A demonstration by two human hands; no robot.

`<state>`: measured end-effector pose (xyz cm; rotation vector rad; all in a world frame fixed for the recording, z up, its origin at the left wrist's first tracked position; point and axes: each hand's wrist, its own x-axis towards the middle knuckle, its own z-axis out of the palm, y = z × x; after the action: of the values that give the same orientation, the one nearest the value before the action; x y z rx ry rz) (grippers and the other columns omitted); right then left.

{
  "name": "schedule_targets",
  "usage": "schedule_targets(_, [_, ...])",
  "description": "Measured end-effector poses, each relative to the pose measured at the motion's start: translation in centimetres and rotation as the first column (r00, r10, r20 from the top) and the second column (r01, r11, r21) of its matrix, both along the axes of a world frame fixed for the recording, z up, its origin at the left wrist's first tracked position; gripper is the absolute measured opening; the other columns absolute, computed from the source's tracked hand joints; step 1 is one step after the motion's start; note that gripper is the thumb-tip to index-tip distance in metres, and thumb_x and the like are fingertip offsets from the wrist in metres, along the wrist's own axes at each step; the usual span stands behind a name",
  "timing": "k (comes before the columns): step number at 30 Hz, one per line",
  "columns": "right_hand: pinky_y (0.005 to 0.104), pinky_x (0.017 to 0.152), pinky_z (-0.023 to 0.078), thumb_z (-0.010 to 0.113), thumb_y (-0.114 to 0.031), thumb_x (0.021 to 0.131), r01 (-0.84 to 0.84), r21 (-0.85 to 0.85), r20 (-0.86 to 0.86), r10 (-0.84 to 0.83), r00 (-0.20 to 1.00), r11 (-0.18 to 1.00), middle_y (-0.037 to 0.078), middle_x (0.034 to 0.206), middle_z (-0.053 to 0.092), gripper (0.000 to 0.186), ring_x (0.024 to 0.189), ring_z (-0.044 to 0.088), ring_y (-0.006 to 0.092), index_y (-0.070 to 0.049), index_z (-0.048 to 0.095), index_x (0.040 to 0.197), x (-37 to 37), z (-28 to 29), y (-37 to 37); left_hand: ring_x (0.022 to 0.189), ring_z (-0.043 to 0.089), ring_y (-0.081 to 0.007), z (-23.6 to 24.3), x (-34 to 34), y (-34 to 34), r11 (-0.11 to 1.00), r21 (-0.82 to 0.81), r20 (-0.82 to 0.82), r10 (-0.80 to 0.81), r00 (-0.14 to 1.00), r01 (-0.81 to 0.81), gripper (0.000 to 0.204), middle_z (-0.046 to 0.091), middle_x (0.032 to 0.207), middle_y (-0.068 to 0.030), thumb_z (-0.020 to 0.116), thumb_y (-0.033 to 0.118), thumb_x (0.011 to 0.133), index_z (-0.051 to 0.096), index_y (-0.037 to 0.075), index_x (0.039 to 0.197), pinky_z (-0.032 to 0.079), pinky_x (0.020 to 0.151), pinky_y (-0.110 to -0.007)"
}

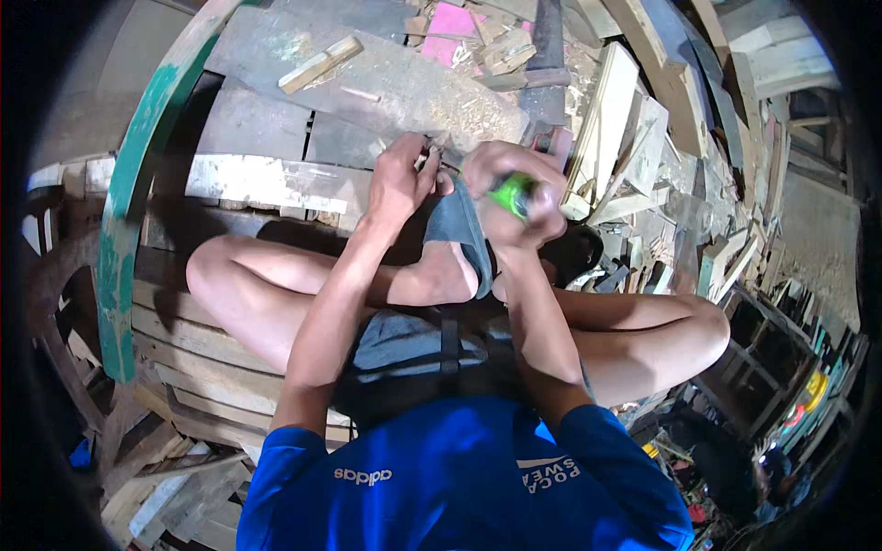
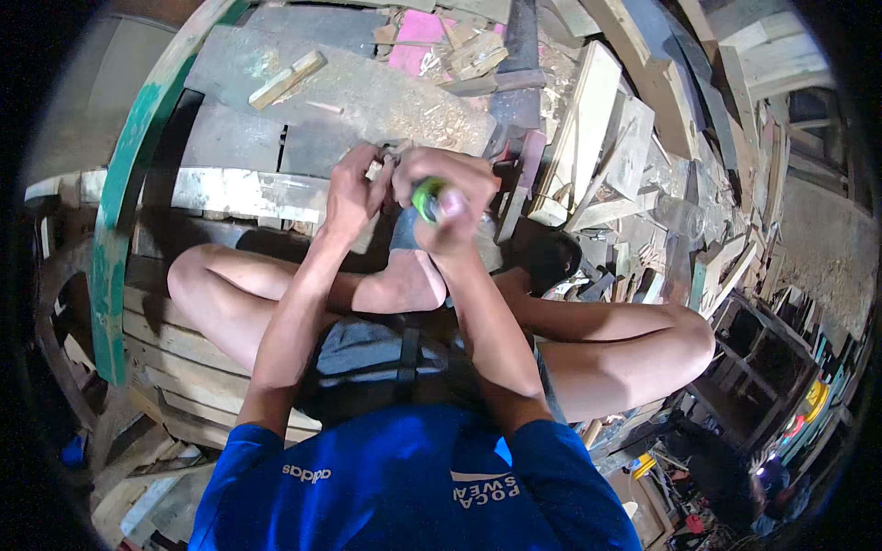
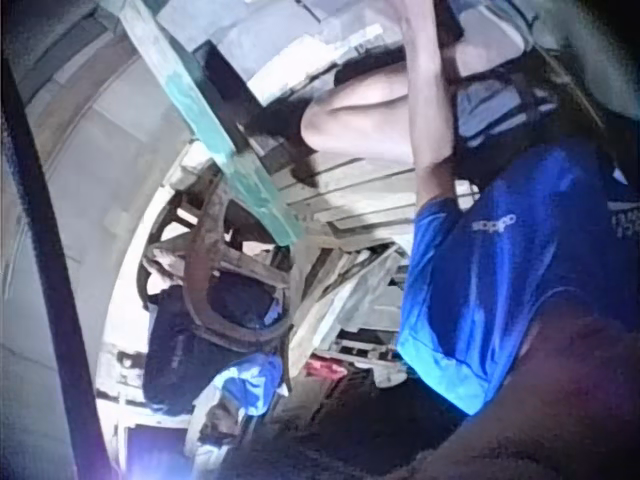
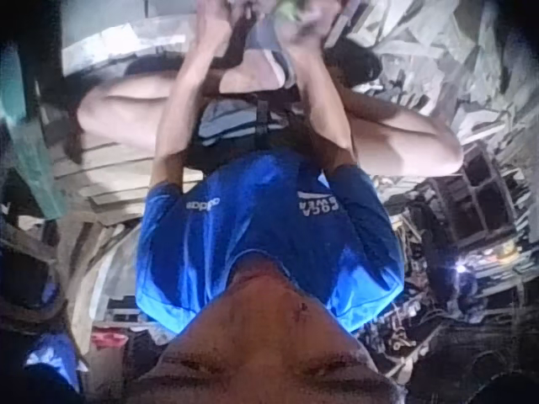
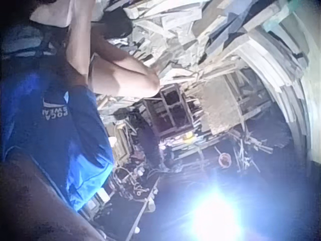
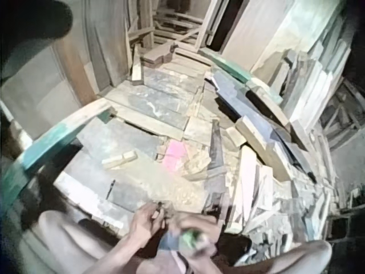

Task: The person holds a small piece of wood and carves it using a utility knife.

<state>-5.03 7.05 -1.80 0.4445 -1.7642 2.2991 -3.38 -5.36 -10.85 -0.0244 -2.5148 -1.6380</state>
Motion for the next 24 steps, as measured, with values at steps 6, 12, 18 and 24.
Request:
schedule_targets(6, [0.0316, 0.045, 0.041, 0.033, -0.061, 0.086, 0.065, 0.245, -0.067, -0.05, 0.997, 0.967, 0.012, 0.05, 0.048, 0.075, 0.044, 0.049, 0.0224, 0.007, 0.047, 0.058, -0.5, 2.1, 1.4, 0.075, 0.059, -0.0391, -0.1, 0.2, -0.4, 1.0, -0.004, 0.071, 0.01, 0.997, -0.01, 0.013, 0.059, 0.081, -0.0214, 0.064, 0.005, 0.08, 0.057, -0.004, 0.087, 0.046, 0.064, -0.04])
schedule_targets(12, [0.033, 0.045, 0.04, 0.033, -0.058, 0.088, -0.024, 0.076, -0.112, 0.033, 0.993, 0.997, 0.013, 0.05, 0.05, 0.073, 0.043, 0.049, 0.0242, 0.006, 0.049, 0.058, -0.6, 4.5, 1.5, 0.076, 0.058, -0.0419, 0.4, 0.4, -0.6, 0.999, 0.002, 0.06, -0.048, 0.997, 0.048, 0.016, 0.058, 0.082, -0.0218, 0.064, 0.005, 0.08, 0.056, -0.005, 0.088, 0.046, 0.066, -0.041])
schedule_targets(18, [0.0301, 0.046, 0.041, 0.041, -0.062, 0.087, -0.053, 0.318, -0.134, 0.1, 0.986, 0.946, 0.009, 0.052, 0.051, 0.07, 0.045, 0.051, 0.0214, 0.001, 0.052, 0.06, -1.4, -1.3, 0.0, 0.069, 0.056, -0.0415, -0.7, -0.2, -0.1, 0.999, 0.012, -0.016, -0.029, 0.999, 0.029, 0.013, 0.053, 0.075, -0.021, 0.062, 0.008, 0.083, 0.054, -0.003, 0.082, 0.043, 0.059, -0.044])
schedule_targets(24, [0.0361, 0.046, 0.038, 0.037, -0.068, 0.085, -0.12, 0.041, -0.125, 0.124, 0.984, 0.992, 0.012, 0.056, 0.049, 0.076, 0.048, 0.045, 0.0209, 0.006, 0.05, 0.072, -1.1, 2.2, 1.5, 0.073, 0.059, -0.0386, -0.3, 0.1, -0.7, 1.0, -0.012, -0.033, -0.026, 0.999, 0.026, 0.015, 0.058, 0.081, -0.0207, 0.064, 0.005, 0.081, 0.058, -0.004, 0.091, 0.046, 0.061, -0.039])
